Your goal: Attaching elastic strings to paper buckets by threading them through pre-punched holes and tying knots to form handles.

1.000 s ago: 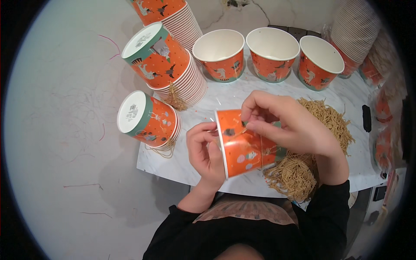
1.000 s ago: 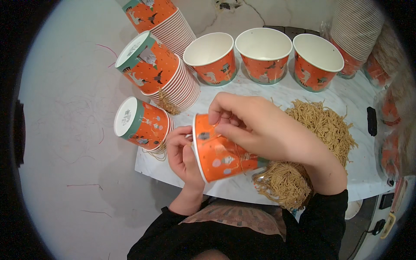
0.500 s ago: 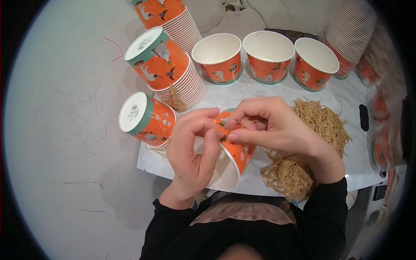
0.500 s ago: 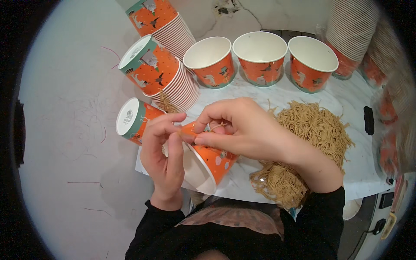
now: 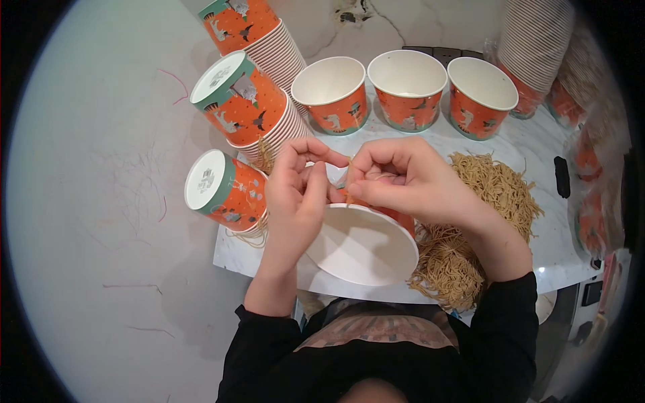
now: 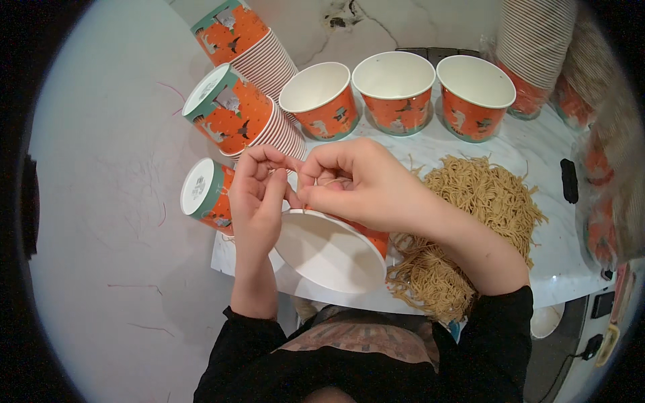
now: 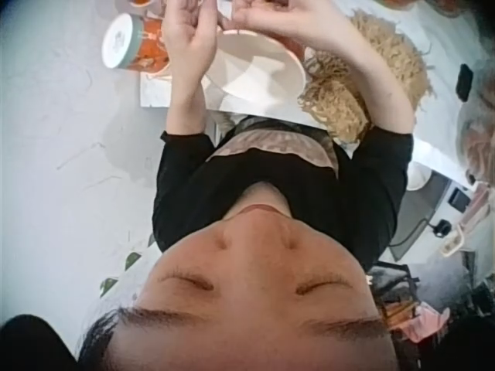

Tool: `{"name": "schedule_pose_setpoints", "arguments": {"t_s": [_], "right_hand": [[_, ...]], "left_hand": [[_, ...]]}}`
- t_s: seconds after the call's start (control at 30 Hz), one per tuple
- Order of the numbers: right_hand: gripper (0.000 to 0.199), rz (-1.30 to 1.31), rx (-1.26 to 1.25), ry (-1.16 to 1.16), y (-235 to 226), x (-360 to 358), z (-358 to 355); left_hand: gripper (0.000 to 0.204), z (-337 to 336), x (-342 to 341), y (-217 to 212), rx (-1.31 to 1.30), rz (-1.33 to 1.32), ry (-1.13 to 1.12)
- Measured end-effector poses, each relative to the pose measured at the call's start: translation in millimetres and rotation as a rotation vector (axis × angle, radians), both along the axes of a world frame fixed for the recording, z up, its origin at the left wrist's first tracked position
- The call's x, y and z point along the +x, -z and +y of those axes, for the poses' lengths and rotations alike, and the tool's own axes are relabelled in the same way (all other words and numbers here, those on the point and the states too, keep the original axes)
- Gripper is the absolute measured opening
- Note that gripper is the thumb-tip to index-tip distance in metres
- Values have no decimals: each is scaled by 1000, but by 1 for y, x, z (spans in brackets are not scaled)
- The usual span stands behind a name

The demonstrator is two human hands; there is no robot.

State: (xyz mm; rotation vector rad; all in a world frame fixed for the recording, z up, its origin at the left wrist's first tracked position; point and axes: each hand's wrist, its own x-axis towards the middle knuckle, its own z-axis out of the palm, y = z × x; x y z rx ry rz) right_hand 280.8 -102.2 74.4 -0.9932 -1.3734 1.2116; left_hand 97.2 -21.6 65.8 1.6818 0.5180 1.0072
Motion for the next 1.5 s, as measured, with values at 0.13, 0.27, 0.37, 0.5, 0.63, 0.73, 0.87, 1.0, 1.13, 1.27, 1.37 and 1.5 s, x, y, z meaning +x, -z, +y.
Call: {"name": "schedule_pose_setpoints", "arguments": {"t_s": [0.13,0.27,0.37,0.5,0.63,0.73,0.87,1.0,1.13,1.27,1.37,1.5], "right_hand": [[10,88,19,50,7,2,6],[7,167,8,30,11,8,10],[7,210,-2,26,11,6,11],[7,273,-6,18,11,6,11],[6,289,-24,28,7,6,8],[8,148,86,37,-4,18,6],[9,-419,245,48,-22,47,-4],[20,-792,660,256,-2,47,3],[27,-804,763,320,1,35,14],[28,-686,745,255,14,33,26],[22,-638,661,200,19,38,31],[13,-504,489,131,21,43,32]], "left_hand": [[14,17,-5,-3,-140,93,132],[15,21,-6,-5,-526,65,434],[20,20,0,8,-506,-63,436],[19,25,2,10,-535,-25,455],[16,26,6,3,-577,20,543],[12,37,8,6,-673,-19,595],[9,49,3,30,-775,-117,671],[6,43,6,37,-871,-137,700],[7,42,7,42,-883,-162,725],[8,39,9,52,-892,-140,740],[11,38,10,56,-873,-129,738],[16,38,11,65,-882,-202,727]]}}
